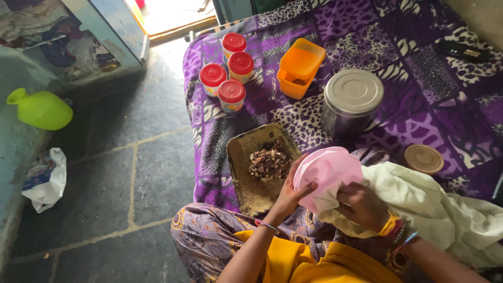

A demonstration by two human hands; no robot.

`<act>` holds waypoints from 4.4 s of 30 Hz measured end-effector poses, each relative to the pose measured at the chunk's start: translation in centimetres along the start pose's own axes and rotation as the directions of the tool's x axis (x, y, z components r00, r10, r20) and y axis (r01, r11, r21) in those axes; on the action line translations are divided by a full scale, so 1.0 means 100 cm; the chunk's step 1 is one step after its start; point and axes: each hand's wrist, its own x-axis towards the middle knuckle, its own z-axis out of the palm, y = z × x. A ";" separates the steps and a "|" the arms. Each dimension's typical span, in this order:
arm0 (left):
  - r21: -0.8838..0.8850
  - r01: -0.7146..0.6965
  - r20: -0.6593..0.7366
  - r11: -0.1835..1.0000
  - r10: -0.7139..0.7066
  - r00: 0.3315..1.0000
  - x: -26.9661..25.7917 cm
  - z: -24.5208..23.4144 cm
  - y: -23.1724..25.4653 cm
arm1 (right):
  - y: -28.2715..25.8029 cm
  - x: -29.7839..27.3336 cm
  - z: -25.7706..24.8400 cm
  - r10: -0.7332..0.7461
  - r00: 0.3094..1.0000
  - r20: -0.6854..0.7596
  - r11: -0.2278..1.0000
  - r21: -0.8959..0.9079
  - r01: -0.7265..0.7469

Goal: The person dumps tamarind pieces from a bowl onto a tray, wipes the bowl with a cloth, and peels seeds and fibers from the tamarind by hand, placing pieces into the bowl.

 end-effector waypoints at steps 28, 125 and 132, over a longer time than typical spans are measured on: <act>-0.248 -0.110 -0.484 0.963 -0.025 0.875 0.015 -0.051 -0.023 | 0.064 -0.066 -0.088 0.332 0.877 0.347 0.940 -0.198 -0.278; -0.081 0.086 -0.677 0.993 -0.118 0.726 0.034 -0.133 -0.058 | 0.086 0.112 0.238 0.356 0.906 0.228 0.926 0.047 -0.375; -0.111 0.104 -0.672 0.988 -0.152 0.724 0.032 -0.136 -0.072 | 0.075 0.112 0.240 0.360 0.915 0.185 0.909 0.151 -0.388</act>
